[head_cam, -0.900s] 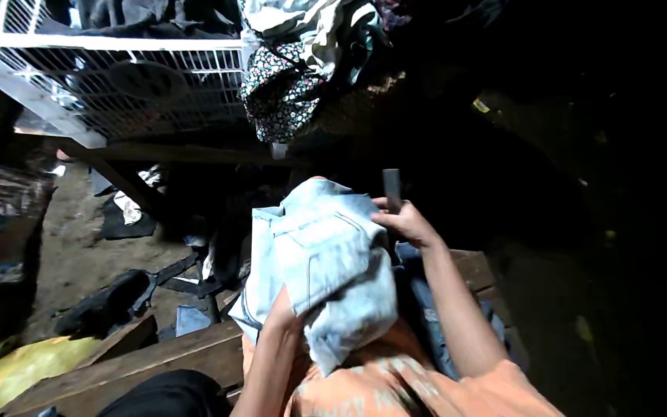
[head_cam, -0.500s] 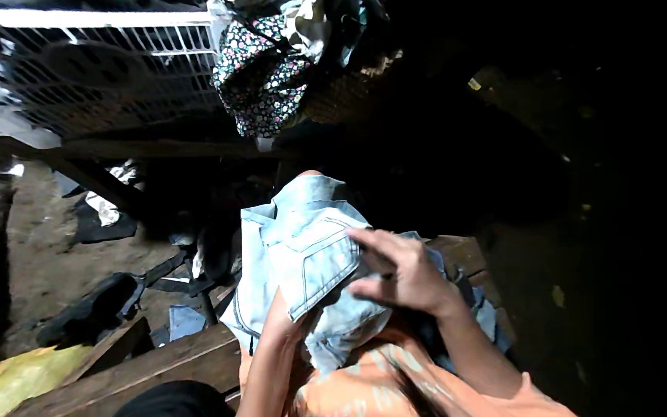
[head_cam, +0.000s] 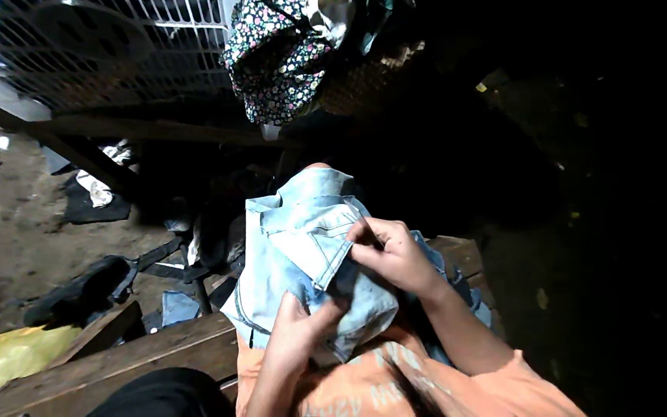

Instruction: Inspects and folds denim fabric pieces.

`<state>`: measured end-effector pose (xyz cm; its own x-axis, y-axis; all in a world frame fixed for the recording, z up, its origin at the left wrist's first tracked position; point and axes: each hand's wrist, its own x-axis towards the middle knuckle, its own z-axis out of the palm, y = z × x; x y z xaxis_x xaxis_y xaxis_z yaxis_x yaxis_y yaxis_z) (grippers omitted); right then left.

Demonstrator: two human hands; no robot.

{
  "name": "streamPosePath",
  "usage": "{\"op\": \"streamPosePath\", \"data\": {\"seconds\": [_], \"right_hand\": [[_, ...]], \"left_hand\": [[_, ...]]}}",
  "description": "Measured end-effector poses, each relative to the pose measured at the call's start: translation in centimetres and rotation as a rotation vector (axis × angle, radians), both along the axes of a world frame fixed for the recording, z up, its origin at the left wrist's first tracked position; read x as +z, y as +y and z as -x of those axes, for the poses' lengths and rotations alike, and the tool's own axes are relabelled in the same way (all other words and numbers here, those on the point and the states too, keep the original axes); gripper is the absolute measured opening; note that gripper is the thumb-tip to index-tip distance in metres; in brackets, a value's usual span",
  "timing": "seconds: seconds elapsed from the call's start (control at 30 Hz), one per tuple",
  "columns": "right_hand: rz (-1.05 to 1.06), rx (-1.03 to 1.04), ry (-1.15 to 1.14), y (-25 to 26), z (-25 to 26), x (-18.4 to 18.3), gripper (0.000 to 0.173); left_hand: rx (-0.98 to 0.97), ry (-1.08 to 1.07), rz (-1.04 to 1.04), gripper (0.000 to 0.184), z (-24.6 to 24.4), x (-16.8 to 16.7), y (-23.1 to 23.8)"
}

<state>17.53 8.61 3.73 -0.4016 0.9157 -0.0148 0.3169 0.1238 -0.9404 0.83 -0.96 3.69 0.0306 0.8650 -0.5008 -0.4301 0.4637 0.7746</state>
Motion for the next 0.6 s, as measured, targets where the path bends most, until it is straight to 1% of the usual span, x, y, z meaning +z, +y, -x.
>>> {"op": "streamPosePath", "data": {"seconds": [0.07,0.13,0.2,0.27,0.3,0.33,0.37,0.43,0.47,0.53,0.57,0.6], "right_hand": [[0.063,-0.005,-0.005,0.1,0.3,0.3,0.012],[0.129,-0.003,0.005,0.2,0.4,0.7,0.010],[0.178,-0.009,0.037,0.0,0.3,0.9,0.009],[0.190,-0.029,0.069,-0.3,0.2,1.0,0.009],[0.187,-0.050,0.079,-0.5,0.2,1.0,0.009],[0.183,-0.083,0.097,-0.6,0.1,1.0,0.009],[0.192,-0.121,0.129,-0.7,0.0,1.0,0.009],[0.239,-0.178,0.233,-1.1,-0.1,1.0,0.012],[0.254,-0.190,0.279,-1.3,0.0,1.0,0.013],[0.219,-0.166,0.333,-1.7,-0.1,0.6,0.009],[0.176,-0.142,0.336,-2.0,-0.3,0.3,0.006],[0.120,-0.129,0.319,-2.3,-0.6,-0.2,0.014]], "left_hand": [[0.059,0.025,0.049,0.026,-0.9,-0.3,0.3],[0.096,0.051,0.050,0.024,-1.8,-0.3,0.3],[0.176,0.042,0.105,0.024,-2.6,0.3,0.4],[0.286,-0.007,0.178,0.021,-3.1,0.7,0.7],[0.302,-0.051,0.183,0.021,-3.2,0.8,0.6],[0.267,-0.102,0.171,0.019,-3.0,0.9,0.4],[0.172,-0.156,0.137,0.018,-2.6,0.9,0.1],[0.020,-0.233,0.116,0.036,-1.8,0.5,0.0],[-0.040,-0.226,0.104,0.038,-1.5,0.2,0.1],[-0.127,-0.101,0.036,0.032,-0.8,-0.4,0.3],[-0.132,-0.030,-0.013,0.028,-0.5,-0.6,0.4],[-0.112,0.023,-0.042,0.024,-0.2,-0.7,0.5]]}}
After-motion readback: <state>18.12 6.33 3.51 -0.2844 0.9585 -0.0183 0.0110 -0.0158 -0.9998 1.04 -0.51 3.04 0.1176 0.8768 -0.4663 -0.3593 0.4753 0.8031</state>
